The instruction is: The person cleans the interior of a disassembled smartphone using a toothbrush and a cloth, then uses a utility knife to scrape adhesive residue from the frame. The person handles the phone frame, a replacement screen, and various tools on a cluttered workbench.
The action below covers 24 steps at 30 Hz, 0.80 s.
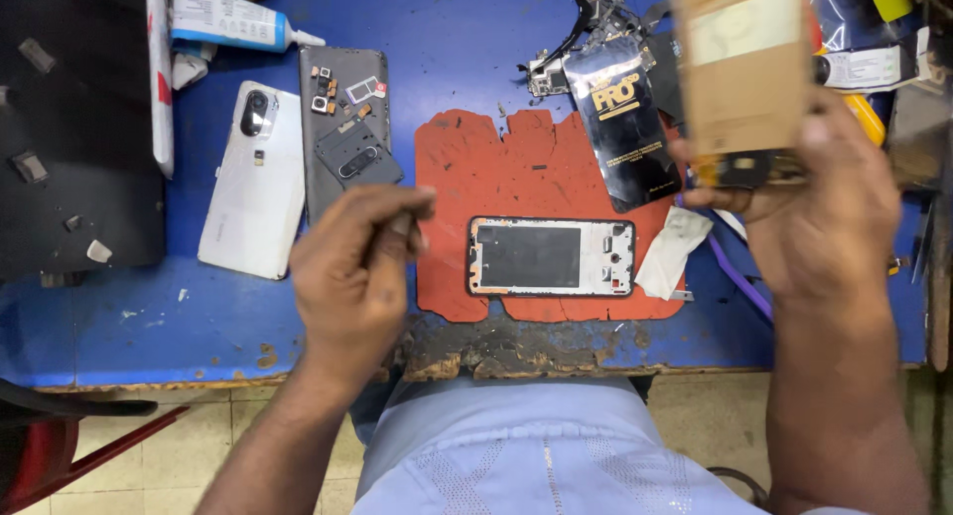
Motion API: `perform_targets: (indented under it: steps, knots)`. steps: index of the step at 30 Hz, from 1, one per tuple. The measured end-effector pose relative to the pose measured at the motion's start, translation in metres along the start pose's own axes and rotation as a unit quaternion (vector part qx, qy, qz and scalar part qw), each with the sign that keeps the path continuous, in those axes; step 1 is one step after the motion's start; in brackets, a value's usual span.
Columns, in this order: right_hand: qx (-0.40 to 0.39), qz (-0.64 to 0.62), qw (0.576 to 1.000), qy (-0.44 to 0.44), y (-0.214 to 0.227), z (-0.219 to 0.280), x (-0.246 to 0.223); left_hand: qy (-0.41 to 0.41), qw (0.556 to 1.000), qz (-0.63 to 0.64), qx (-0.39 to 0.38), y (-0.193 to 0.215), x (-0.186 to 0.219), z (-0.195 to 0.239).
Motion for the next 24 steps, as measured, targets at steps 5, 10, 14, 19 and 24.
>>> perform_targets:
  steps: [5,10,14,19,24]
  knots:
    - [-0.006,0.102,0.988,-0.116,-0.015,-0.036,0.019,-0.077,0.992,-0.082,-0.056,0.0,0.002,0.015]
    - [-0.016,0.193,0.962,-0.192,-0.033,-0.065,0.026,-0.09,0.986,-0.111,-0.082,0.007,-0.007,0.028]
    - [-0.036,0.213,0.949,-0.228,-0.049,-0.076,0.027,-0.107,0.981,-0.133,-0.096,0.005,-0.01,0.03]
    - [-0.009,0.336,0.923,-0.188,-0.062,-0.074,0.028,-0.139,0.979,-0.115,-0.099,0.002,-0.006,0.029]
    - [-0.017,0.589,0.787,0.181,-0.065,-0.055,0.01,-0.141,0.967,-0.185,-0.106,-0.005,0.0,0.024]
Point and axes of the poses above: each hand's wrist, its own z-axis away from the middle knuckle, its own y-axis out of the back of the hand, x = y × z, the point moved 3 cm from there along -z, towards the middle knuckle, and after that the axes turned 9 degrees about -y, right-handed, at the moved point
